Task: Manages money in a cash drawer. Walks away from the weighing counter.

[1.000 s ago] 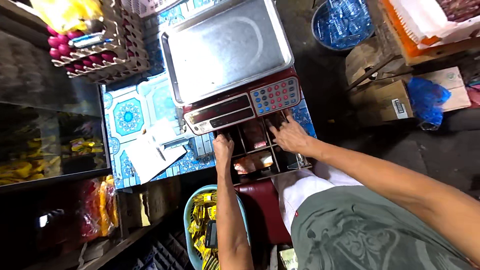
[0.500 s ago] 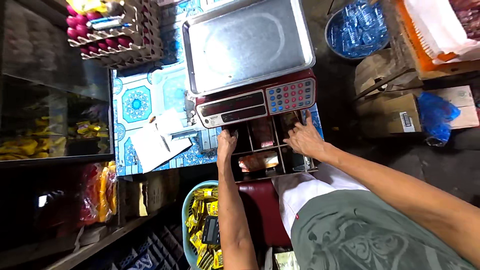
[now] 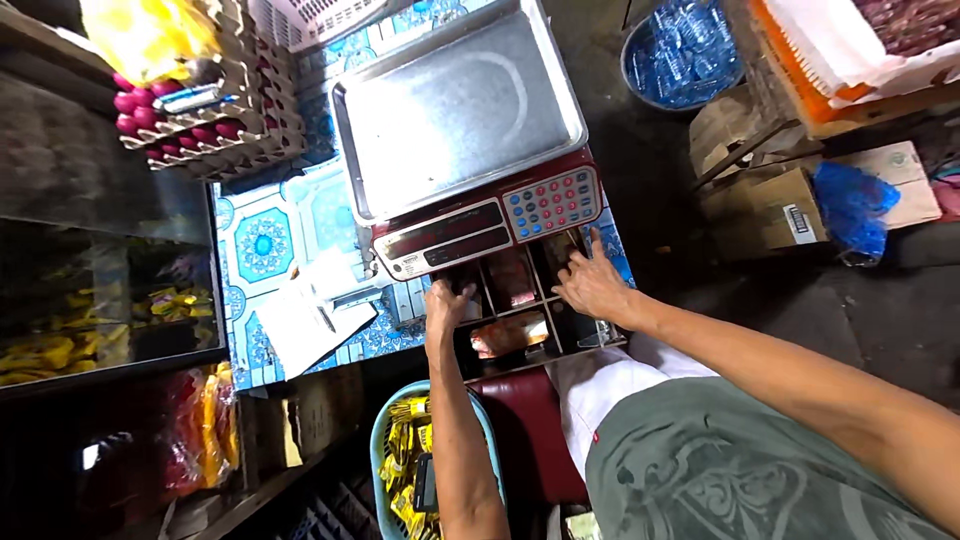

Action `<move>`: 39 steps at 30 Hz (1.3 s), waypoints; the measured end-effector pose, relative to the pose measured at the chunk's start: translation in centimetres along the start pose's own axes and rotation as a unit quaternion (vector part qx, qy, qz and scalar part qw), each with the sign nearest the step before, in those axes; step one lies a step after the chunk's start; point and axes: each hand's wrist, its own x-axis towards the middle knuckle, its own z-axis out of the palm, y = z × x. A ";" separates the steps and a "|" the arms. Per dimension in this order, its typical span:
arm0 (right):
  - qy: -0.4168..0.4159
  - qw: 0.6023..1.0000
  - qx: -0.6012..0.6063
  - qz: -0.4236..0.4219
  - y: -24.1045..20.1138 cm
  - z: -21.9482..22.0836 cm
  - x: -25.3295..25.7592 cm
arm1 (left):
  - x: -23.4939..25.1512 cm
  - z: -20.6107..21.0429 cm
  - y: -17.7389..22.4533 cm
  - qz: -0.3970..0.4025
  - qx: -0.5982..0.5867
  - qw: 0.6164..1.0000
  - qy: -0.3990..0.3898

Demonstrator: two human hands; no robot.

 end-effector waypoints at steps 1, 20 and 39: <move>0.033 0.999 0.004 -0.016 0.0 0.2 -0.4 | -0.2 0.3 -0.4 0.020 -0.025 0.999 -0.008; 0.219 0.898 0.069 -0.375 -3.6 4.4 -6.1 | 0.6 4.2 6.5 -0.271 -0.032 0.961 0.040; 0.359 0.873 0.203 -0.259 -2.6 1.5 -5.5 | -9.8 6.3 -6.3 0.499 -0.644 0.579 -0.026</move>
